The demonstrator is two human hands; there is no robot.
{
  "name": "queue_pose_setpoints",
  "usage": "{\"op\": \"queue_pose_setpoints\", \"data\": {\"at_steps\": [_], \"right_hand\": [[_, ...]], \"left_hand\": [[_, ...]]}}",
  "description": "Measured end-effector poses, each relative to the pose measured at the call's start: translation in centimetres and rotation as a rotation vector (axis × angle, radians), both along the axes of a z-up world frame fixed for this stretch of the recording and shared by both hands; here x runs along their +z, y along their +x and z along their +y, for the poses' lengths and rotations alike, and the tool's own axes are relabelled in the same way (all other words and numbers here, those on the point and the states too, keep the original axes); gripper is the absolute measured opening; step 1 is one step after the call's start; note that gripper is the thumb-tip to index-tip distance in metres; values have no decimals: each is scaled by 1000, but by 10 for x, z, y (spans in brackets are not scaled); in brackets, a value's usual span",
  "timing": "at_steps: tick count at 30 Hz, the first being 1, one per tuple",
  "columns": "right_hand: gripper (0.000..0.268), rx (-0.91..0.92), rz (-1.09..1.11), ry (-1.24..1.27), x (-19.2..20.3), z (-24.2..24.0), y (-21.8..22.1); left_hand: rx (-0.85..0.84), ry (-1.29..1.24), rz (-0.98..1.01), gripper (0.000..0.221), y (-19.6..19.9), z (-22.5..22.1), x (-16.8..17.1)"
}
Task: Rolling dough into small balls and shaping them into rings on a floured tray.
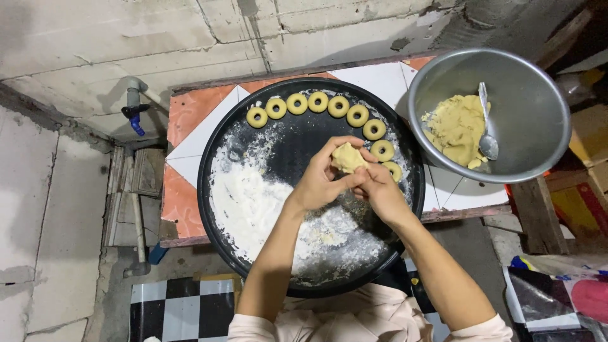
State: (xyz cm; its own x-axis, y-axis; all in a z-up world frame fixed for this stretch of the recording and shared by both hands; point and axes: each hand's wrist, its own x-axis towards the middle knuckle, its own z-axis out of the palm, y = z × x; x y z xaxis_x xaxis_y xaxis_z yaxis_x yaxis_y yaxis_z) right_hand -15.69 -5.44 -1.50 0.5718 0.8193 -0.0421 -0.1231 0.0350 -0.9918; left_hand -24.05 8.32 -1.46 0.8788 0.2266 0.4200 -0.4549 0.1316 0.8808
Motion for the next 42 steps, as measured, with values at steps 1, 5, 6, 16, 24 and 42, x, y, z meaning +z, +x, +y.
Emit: {"op": "queue_pose_setpoints", "data": {"at_steps": [1,5,6,16,24,42], "right_hand": [[30,52,101,44,14,0,-4],[46,193,208,86,48,0,-9],[46,192,208,87,31,-1,-6],[48,145,176,202,-46,-29,7],[37,-150,107,37,15,-48,10],[20,-668,-239,-353,77,-87,96]], "left_hand": [[9,0,25,56,-1,-1,2],[78,28,53,49,-2,-5,5],[76,28,53,49,-1,-6,7],[307,-284,-18,27,11,12,-7],[401,-531,-49,47,0,15,-2],[471,-749,179,43,-6,25,7]]}}
